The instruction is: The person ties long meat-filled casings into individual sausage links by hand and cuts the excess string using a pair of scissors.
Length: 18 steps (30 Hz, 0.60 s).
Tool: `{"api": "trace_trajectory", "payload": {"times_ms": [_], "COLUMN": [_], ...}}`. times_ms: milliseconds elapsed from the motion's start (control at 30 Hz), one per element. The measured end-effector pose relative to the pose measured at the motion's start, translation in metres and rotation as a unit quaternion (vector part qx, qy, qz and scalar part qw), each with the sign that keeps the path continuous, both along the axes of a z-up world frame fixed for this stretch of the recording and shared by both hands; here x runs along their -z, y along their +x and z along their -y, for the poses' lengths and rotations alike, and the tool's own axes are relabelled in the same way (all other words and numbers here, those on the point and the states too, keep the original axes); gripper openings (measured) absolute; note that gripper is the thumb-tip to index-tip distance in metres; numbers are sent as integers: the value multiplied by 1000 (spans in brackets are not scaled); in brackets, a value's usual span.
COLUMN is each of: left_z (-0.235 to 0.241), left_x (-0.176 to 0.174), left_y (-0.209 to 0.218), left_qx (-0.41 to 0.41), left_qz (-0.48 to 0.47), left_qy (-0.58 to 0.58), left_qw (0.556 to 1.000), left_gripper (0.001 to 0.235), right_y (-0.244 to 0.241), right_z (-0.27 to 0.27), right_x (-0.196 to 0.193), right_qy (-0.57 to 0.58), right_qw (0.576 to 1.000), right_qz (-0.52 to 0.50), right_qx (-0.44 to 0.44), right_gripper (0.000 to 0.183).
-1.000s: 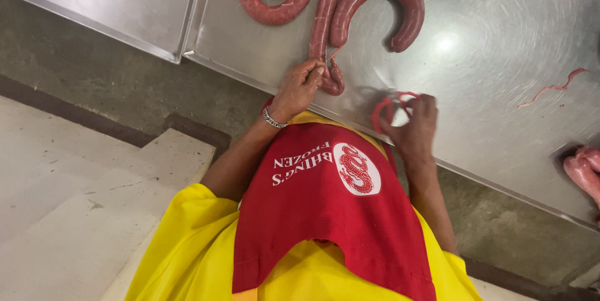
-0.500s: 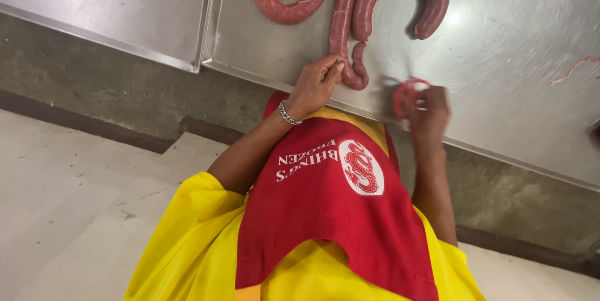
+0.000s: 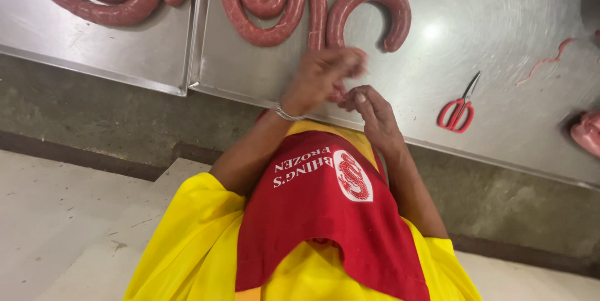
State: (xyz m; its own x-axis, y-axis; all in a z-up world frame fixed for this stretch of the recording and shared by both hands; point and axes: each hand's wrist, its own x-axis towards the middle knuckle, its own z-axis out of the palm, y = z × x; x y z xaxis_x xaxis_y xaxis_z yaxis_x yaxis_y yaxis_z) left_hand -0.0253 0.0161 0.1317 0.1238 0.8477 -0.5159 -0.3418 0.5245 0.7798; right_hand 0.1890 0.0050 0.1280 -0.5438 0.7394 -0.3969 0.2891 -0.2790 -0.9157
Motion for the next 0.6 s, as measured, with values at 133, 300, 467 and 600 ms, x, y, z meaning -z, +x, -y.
{"api": "trace_trajectory", "payload": {"times_ms": [133, 300, 467, 600], "left_z": [1, 23, 29, 27], "left_x": [39, 51, 22, 11], "left_y": [-1, 45, 16, 14], "left_qx": [-132, -46, -32, 10], "left_qz": [153, 303, 9, 7], "left_qy": [86, 32, 127, 128], "left_qw": [976, 951, 991, 992], "left_gripper": [23, 20, 19, 21], "right_y": [-28, -16, -10, -17], "right_z": [-27, -83, -69, -41], "right_x": [-53, -54, -27, -14], "right_qy": [123, 171, -138, -181], "right_qw": [986, 975, 990, 979], "right_qz": [-12, 82, -24, -96], "right_qx": [-108, -114, -18, -5], "right_gripper": [28, 39, 70, 25]}}
